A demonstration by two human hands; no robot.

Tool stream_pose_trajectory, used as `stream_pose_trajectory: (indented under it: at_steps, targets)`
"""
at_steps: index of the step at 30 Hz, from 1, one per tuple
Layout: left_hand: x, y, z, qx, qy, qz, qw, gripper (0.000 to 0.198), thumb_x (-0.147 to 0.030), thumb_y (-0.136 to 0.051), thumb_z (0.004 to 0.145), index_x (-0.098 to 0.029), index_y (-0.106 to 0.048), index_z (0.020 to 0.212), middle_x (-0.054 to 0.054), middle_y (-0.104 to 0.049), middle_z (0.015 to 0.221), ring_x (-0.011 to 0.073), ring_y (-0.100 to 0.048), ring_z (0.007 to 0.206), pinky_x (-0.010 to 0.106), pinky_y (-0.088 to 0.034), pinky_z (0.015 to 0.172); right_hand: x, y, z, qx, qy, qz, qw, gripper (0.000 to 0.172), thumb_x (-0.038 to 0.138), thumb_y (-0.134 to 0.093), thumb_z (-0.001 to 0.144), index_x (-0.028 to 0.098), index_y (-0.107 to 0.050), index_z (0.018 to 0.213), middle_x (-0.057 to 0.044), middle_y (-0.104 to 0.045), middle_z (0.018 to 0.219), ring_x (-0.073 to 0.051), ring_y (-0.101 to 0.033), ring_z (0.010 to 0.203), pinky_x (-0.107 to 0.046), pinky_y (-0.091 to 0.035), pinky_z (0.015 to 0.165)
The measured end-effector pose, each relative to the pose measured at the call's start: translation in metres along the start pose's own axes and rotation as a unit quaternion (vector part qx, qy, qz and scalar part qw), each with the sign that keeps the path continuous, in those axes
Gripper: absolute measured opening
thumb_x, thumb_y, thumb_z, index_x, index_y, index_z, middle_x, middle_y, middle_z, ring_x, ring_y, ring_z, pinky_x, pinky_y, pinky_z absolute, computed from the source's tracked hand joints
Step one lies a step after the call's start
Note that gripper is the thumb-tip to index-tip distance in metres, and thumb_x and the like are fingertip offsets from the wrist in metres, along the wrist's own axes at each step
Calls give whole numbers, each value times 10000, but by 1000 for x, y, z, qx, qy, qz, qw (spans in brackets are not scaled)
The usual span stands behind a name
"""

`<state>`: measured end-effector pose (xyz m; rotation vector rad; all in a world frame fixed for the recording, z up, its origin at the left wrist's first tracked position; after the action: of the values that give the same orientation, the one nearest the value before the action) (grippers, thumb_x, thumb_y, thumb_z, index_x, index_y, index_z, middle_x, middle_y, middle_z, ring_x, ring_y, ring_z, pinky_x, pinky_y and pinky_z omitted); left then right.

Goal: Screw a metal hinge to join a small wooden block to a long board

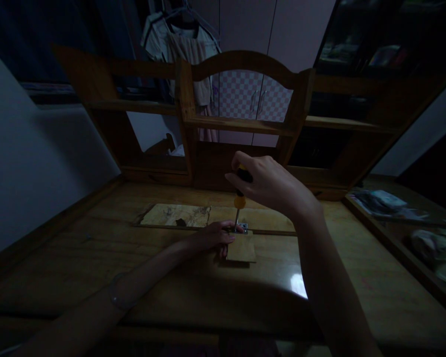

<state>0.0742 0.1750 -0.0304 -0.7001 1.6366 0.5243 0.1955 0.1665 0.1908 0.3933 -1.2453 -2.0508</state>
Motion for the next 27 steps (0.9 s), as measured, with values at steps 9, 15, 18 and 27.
stream_pose_trajectory:
  at_steps: [9,15,18,27]
  targets:
    - [-4,-2,-4,-3,4,5,1000,556,-397,-626,875,-114,-451,1320,45,-601,670,147,-592,534,224,-475,524,0,1,-1,33,6,60,998,228,267,-572,911,163,-561,1114,-58,-600,964,-216,-552,878,-273,-376,742]
    - [-8,-5,-5,-16,14,3,1000,566,-390,-646,860,-98,-456,1306,32,-584,631,146,-580,517,220,-461,515,2,2,0,8,-16,-27,999,254,414,-559,989,174,-565,1071,-37,-586,782,-217,-565,738,-285,-341,649]
    - [-8,-4,-6,-10,-1,1,1000,548,-392,-636,873,-108,-463,1308,41,-598,663,139,-582,534,216,-465,529,2,4,-1,21,-34,-40,998,340,490,-557,958,174,-575,1080,-45,-597,781,-245,-575,757,-297,-335,642]
    - [4,2,3,0,-1,-1,1000,561,-396,-646,864,-107,-446,1301,32,-587,636,146,-583,507,223,-464,510,0,-1,2,0,-4,-15,1000,145,296,-540,976,167,-568,1036,-38,-591,824,-192,-555,750,-274,-344,670]
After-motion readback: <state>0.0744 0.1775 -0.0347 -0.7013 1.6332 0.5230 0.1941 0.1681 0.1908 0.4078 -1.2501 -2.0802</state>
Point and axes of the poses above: each hand's wrist, its own z-axis towards the middle knuckle, its own y-axis out of the back of the hand, x = y × z, the point moved 5 cm from there along z, towards the middle knuckle
